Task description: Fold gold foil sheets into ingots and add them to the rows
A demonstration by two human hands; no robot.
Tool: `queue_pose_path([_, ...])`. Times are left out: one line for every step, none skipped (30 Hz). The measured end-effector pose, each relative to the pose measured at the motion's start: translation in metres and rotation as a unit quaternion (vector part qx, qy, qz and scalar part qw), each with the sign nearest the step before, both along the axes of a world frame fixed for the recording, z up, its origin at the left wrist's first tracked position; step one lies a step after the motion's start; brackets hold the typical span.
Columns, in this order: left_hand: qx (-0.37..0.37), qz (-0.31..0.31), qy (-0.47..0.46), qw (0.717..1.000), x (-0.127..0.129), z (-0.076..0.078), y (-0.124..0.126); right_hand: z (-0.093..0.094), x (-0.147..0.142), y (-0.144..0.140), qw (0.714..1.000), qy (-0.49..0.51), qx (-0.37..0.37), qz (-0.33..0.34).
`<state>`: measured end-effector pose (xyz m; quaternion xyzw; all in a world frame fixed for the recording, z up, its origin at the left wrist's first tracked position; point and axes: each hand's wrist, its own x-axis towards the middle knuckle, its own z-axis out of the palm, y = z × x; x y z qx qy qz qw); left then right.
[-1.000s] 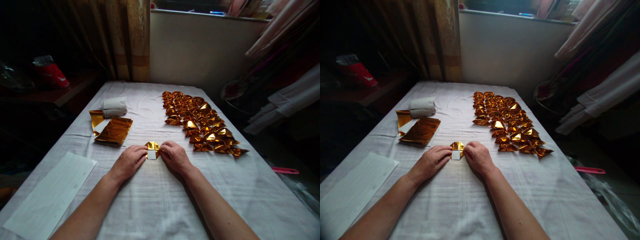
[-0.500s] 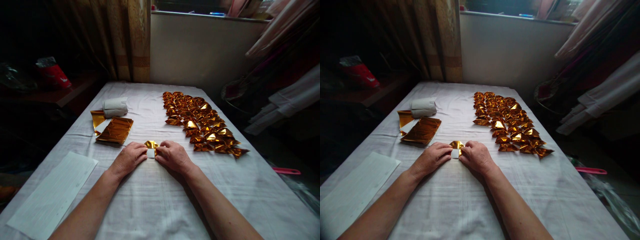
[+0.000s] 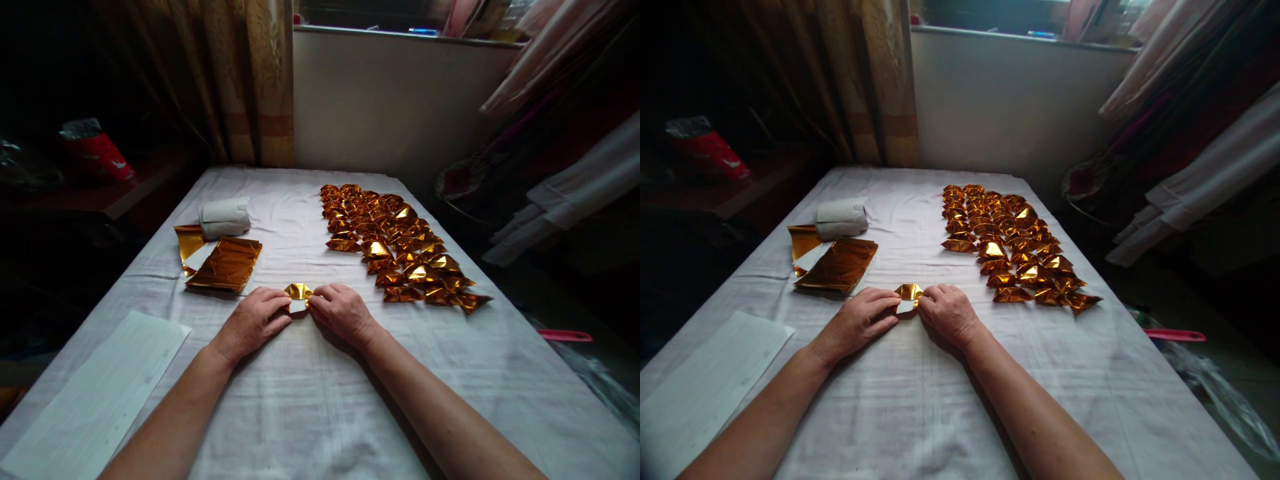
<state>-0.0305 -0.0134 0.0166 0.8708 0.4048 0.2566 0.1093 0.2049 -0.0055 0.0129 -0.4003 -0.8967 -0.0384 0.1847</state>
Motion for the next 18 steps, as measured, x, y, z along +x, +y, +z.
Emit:
queue_pose_path([0.005, 0.004, -0.005, 1.0, 0.0005, -0.0012, 0.0001, -0.0002, 0.0006, -0.0001, 1.0, 0.008, -0.006, 0.001])
queue_pose_path([0.01, 0.009, -0.008, 1.0, 0.001, -0.0022, 0.0004, -0.0002, 0.0012, -0.0002, 1.0, 0.016, -0.012, 0.001])
queue_pose_path([0.014, 0.015, -0.009, 1.0, 0.0015, -0.0028, 0.0008, -0.0003, 0.0016, -0.0003, 1.0, 0.024, -0.018, 0.001])
queue_pose_path([0.018, 0.023, -0.009, 1.0, 0.0019, -0.0031, 0.0012, -0.0004, 0.002, -0.0003, 0.999, 0.031, -0.023, 0.0])
queue_pose_path([0.02, 0.033, -0.006, 0.999, 0.0022, -0.0031, 0.0016, -0.0008, 0.0023, -0.0003, 0.999, 0.038, -0.026, -0.002])
queue_pose_path([0.022, 0.044, -0.002, 0.999, 0.0024, -0.0029, 0.002, -0.0014, 0.0027, -0.0002, 0.999, 0.045, -0.029, -0.005])
queue_pose_path([0.022, 0.055, 0.003, 0.998, 0.0025, -0.0025, 0.0024, -0.0022, 0.003, -0.0002, 0.998, 0.053, -0.031, -0.008])
queue_pose_path([0.022, 0.065, 0.007, 0.998, 0.0026, -0.002, 0.0027, -0.0032, 0.0034, -0.0001, 0.997, 0.064, -0.033, -0.01])
queue_pose_path([0.021, 0.073, 0.011, 0.997, 0.0028, -0.0016, 0.0029, -0.0042, 0.0038, 0.0001, 0.996, 0.076, -0.036, -0.013])
queue_pose_path([0.02, 0.08, 0.015, 0.996, 0.003, -0.0011, 0.0031, -0.0053, 0.0042, 0.0004, 0.995, 0.09, -0.039, -0.015])
queue_pose_path([0.02, 0.087, 0.017, 0.996, 0.0035, -0.0008, 0.0033, -0.0062, 0.0045, 0.0008, 0.993, 0.103, -0.047, -0.019])
queue_pose_path([0.022, 0.097, 0.019, 0.995, 0.004, -0.0006, 0.0035, -0.007, 0.0047, 0.0013, 0.991, 0.116, -0.057, -0.025])
queue_pose_path([0.023, 0.109, 0.022, 0.994, 0.0046, -0.0006, 0.0038, -0.0077, 0.0047, 0.0018, 0.989, 0.128, -0.069, -0.033])
queue_pose_path([0.023, 0.122, 0.024, 0.992, 0.0054, -0.0008, 0.004, -0.0081, 0.0045, 0.0023, 0.986, 0.138, -0.081, -0.042])
queue_pose_path([0.023, 0.136, 0.026, 0.99, 0.0061, -0.0012, 0.0043, -0.0083, 0.004, 0.0028, 0.984, 0.145, -0.092, -0.051])
queue_pose_path([0.022, 0.148, 0.025, 0.988, 0.0069, -0.0017, 0.0047, -0.0083, 0.0033, 0.0032, 0.982, 0.149, -0.099, -0.06])
queue_pose_path([0.02, 0.158, 0.025, 0.987, 0.0078, -0.0024, 0.0051, -0.0082, 0.0023, 0.0036, 0.981, 0.15, -0.104, -0.069])
queue_pose_path([0.019, 0.166, 0.023, 0.986, 0.0086, -0.0031, 0.0054, -0.008, 0.0011, 0.0038, 0.98, 0.149, -0.105, -0.077])
